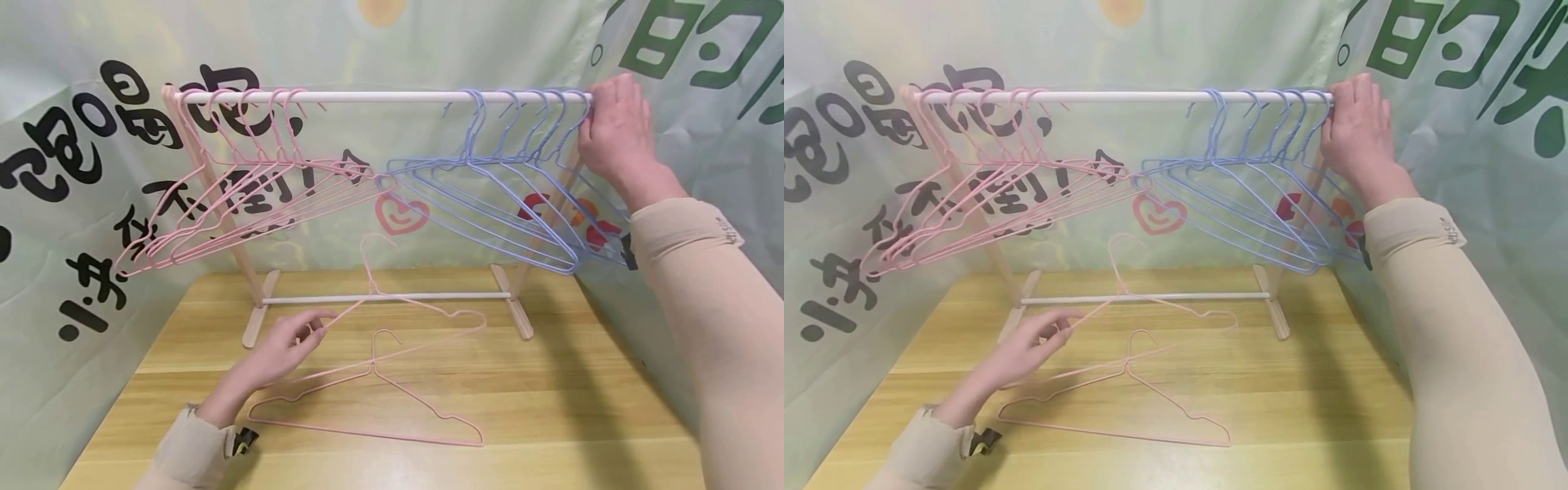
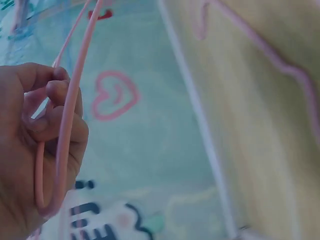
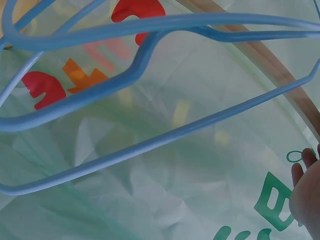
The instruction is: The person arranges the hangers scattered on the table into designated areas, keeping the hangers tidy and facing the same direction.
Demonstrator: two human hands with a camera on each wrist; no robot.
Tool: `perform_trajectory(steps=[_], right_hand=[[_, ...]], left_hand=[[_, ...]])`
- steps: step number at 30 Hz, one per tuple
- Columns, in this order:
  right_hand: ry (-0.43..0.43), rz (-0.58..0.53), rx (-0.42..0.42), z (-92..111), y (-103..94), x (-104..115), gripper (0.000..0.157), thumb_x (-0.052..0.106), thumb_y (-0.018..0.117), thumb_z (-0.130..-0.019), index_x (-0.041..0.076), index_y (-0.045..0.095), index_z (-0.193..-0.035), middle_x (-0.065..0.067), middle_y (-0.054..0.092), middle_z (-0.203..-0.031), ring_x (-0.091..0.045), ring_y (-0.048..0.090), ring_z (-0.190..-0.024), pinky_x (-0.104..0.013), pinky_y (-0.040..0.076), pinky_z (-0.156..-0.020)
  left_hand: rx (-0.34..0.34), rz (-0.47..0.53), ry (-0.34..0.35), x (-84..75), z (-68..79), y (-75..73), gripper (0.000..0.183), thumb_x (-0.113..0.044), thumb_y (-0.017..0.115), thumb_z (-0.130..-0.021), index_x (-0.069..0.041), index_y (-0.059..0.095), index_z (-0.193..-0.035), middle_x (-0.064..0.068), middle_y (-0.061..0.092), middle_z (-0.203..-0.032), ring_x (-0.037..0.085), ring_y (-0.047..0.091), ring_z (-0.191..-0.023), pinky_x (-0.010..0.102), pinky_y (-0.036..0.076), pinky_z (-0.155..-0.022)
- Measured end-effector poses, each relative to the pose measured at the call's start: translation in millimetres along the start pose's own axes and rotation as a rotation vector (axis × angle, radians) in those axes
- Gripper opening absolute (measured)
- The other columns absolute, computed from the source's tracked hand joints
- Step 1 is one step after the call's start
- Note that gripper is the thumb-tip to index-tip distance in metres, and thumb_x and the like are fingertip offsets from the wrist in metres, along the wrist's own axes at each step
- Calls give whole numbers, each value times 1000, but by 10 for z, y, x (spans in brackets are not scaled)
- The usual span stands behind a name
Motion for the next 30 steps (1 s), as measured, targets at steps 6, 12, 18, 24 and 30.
perform_trajectory(steps=[6, 12, 18, 24, 30], right_hand=[[2, 4, 6, -5, 10, 13, 28, 7, 35, -100, -8, 39, -123, -26, 31, -112, -46, 30, -111, -58, 26, -90], [0, -6, -2, -7, 9, 12, 28, 6, 35, -99, -9, 39, -123, -26, 31, -113, -47, 30, -112, -58, 26, -90], [-1, -9, -1, -8, -10, -1, 30, 5, 36, -99, -9, 40, -125, -27, 31, -115, -47, 30, -113, -58, 26, -92], [11, -5, 6, -6, -27, -17, 30, 4, 36, -99, -9, 40, -125, -27, 31, -115, -47, 30, -113, -58, 26, -91], [18, 4, 19, 3, -43, -11, 30, 5, 36, -99, -9, 39, -125, -26, 31, -113, -47, 30, -113, -58, 26, -91]], left_hand=[[-160, -114, 90, -200, 11, -369, 32, 0, 62, -100, -10, 67, -130, -7, 62, -83, 4, 53, -59, 25, 44, -49], [-280, -239, 150, -447, -20, -831, 37, 5, 64, -97, -9, 67, -131, -3, 64, -82, 6, 56, -62, 23, 47, -51], [-387, -410, 184, -707, -105, -1249, 40, 5, 64, -95, -10, 68, -132, 0, 65, -84, 6, 54, -66, 16, 44, -58], [-433, -571, 189, -889, -281, -1502, 39, 3, 61, -95, -12, 70, -130, 0, 65, -83, 9, 50, -67, 17, 38, -61], [-481, -665, 129, -961, -450, -1621, 39, -4, 55, -97, -15, 70, -132, 3, 64, -86, 16, 49, -73, 32, 38, -62]])
Point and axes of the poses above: each hand's wrist, its own z-axis away from the middle knuckle, its own y-axis out of the palm, x = y × z, the point moved 1 cm from there along -z, towards the middle knuckle
